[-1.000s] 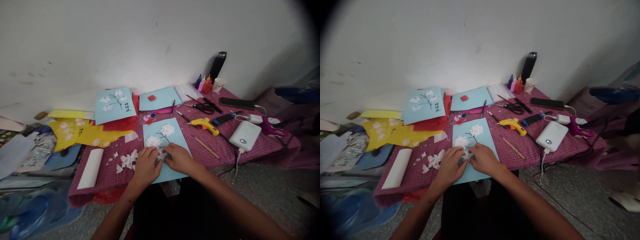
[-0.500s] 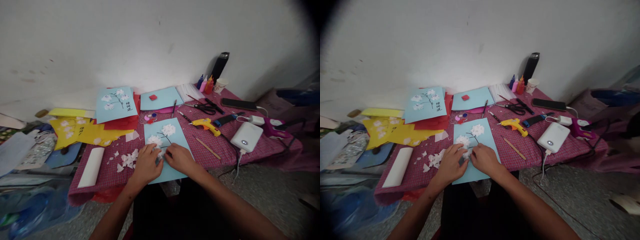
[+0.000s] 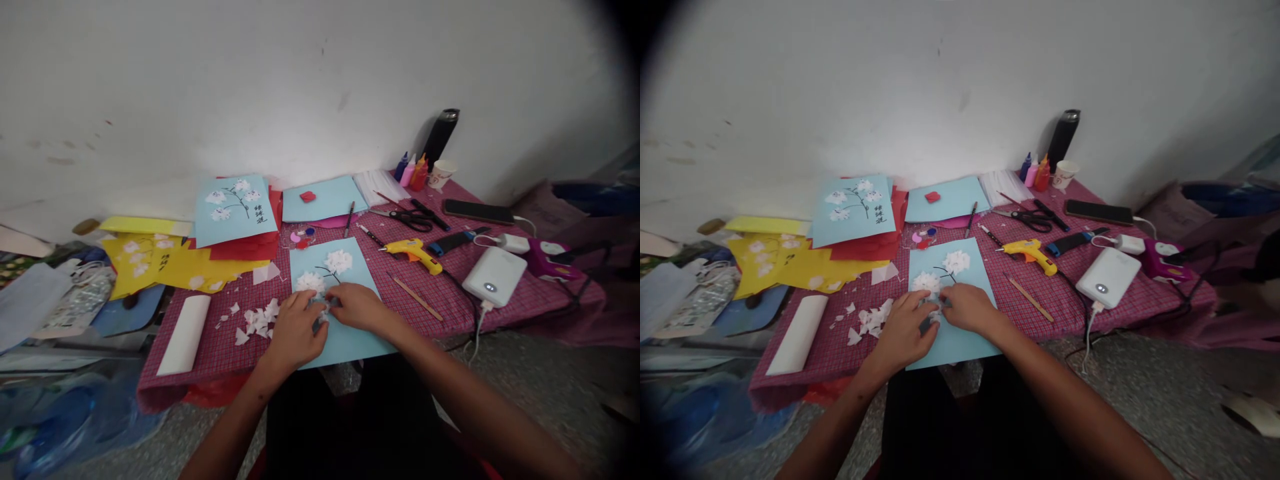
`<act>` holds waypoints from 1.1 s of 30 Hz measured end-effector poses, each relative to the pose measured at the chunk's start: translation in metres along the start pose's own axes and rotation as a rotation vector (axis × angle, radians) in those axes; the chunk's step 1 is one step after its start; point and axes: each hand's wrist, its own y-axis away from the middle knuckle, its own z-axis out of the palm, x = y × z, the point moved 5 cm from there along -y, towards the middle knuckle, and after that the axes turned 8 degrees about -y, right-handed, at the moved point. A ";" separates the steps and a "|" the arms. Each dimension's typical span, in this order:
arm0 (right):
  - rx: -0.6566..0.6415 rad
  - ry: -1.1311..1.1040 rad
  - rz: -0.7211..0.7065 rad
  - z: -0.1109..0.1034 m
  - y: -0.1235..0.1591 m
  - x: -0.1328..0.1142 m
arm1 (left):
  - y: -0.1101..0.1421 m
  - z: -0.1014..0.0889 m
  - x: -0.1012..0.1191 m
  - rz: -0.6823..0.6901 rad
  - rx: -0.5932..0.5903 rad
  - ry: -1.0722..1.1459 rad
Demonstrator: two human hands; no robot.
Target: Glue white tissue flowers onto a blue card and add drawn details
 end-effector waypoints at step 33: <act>-0.017 0.028 -0.022 -0.003 0.005 0.001 | -0.003 -0.002 0.000 -0.046 0.059 0.008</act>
